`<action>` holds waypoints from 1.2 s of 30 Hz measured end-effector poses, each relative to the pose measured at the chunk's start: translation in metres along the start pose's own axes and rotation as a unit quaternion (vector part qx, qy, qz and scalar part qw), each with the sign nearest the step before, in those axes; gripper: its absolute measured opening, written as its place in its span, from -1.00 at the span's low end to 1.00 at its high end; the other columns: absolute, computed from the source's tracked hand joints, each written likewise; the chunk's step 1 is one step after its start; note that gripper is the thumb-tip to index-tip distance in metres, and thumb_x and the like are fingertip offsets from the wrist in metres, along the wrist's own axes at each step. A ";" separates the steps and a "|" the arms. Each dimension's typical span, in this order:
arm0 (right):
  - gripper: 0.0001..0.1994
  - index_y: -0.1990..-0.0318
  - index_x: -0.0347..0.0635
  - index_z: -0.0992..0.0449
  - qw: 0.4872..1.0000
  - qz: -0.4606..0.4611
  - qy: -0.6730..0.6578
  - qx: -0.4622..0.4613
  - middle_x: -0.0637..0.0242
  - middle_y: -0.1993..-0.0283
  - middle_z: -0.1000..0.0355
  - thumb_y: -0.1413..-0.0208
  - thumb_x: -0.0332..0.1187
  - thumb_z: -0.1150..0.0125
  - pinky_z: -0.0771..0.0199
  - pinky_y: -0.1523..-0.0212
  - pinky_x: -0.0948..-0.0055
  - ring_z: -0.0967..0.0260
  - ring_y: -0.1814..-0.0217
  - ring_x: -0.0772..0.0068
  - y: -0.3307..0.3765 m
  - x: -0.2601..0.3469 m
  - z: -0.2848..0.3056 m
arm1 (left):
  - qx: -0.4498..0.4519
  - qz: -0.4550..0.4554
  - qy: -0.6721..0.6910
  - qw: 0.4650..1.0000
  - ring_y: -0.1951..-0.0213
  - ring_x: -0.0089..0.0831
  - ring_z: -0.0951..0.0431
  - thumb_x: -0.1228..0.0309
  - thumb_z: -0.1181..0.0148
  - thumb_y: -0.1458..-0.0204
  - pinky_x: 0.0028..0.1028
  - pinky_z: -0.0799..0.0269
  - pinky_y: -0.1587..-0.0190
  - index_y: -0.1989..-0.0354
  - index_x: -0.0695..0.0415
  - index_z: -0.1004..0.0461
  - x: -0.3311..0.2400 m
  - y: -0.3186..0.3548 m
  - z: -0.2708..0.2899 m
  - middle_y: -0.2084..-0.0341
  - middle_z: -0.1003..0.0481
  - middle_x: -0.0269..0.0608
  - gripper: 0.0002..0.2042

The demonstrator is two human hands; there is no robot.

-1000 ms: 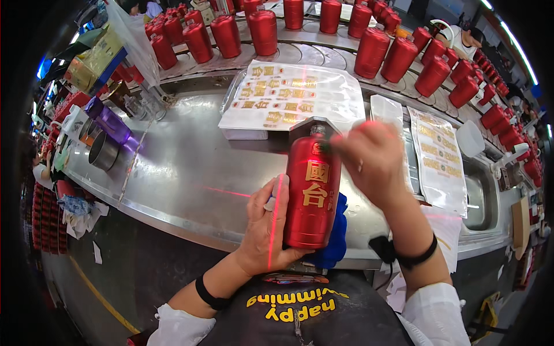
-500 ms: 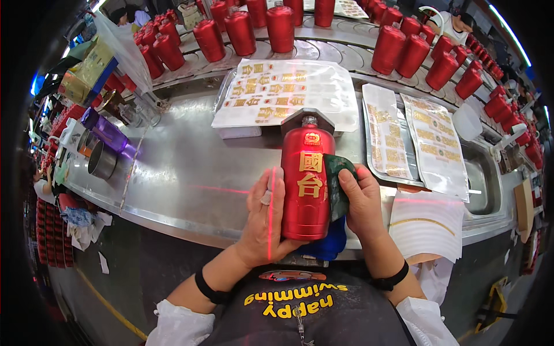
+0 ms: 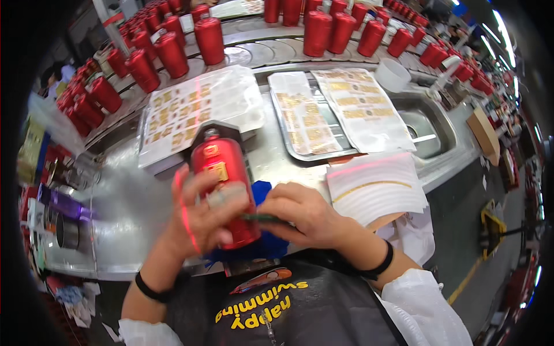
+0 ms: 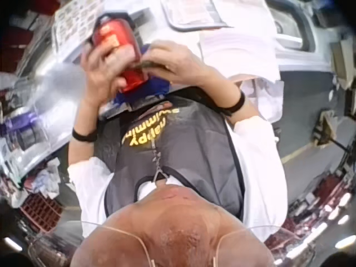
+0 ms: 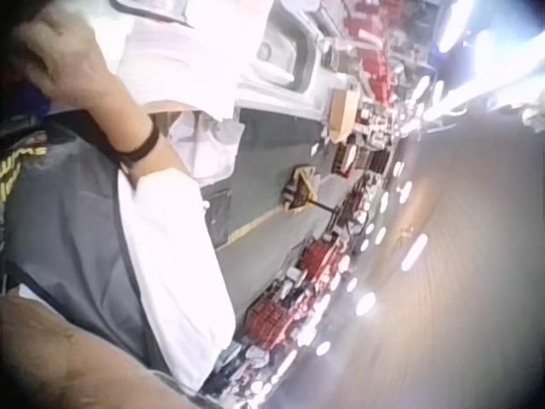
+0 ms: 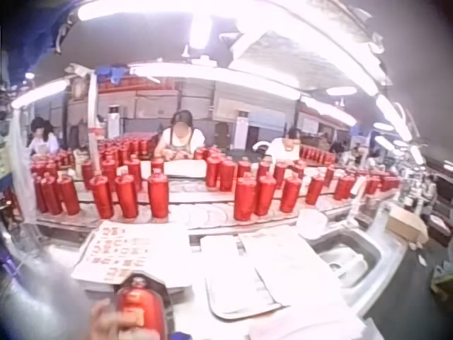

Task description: Manually applying decorative labels and security seals to red metallic liquid containers.

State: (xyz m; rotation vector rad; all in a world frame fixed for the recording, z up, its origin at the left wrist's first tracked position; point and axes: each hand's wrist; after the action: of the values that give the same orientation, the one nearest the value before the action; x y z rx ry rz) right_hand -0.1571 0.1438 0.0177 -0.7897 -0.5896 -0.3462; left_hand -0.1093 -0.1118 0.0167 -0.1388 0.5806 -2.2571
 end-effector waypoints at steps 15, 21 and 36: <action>-0.44 0.17 -0.35 -0.59 0.694 -0.585 0.412 0.078 -0.13 0.10 -0.51 -0.03 0.09 -0.19 -0.40 -0.07 0.15 -0.46 0.01 -0.10 0.073 -0.278 0.291 | -0.060 0.102 0.024 0.993 -0.23 -0.12 -0.23 -0.14 0.30 -0.24 0.03 0.25 -0.36 -0.02 -0.01 -0.51 -0.029 0.016 -0.012 0.11 -0.58 -0.28 -0.44; -0.62 0.33 -0.28 -0.61 0.694 -0.499 0.511 0.095 -0.01 0.19 -0.52 0.04 -0.07 -0.30 -0.44 0.09 0.22 -0.47 0.14 0.01 0.059 -0.262 0.299 | -0.094 0.122 0.053 0.987 -0.20 -0.11 -0.26 -0.12 0.28 -0.25 0.02 0.19 -0.35 0.01 0.03 -0.51 -0.037 0.020 -0.011 0.11 -0.58 -0.22 -0.45; -0.82 0.47 -0.32 -0.41 0.983 0.076 0.140 0.086 -0.03 0.03 -0.43 -0.07 -0.41 -0.24 -0.27 0.08 0.41 -0.34 0.11 0.39 -0.103 0.089 0.096 | -0.036 0.097 0.456 0.884 0.17 -0.42 -0.40 0.34 -0.27 -0.04 -0.43 -0.28 0.05 0.24 0.20 -0.49 -0.003 -0.041 0.066 0.34 -0.46 -0.24 -0.79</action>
State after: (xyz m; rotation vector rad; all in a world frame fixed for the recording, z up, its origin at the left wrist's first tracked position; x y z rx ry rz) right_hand -0.1736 0.1410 0.1836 -0.6021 -0.2878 -0.2557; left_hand -0.1164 -0.1094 0.0936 0.9572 1.0963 -2.0020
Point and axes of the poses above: each hand's wrist, its own y-axis away from the middle knuckle, its own z-axis out of the back of the hand, x = y × z
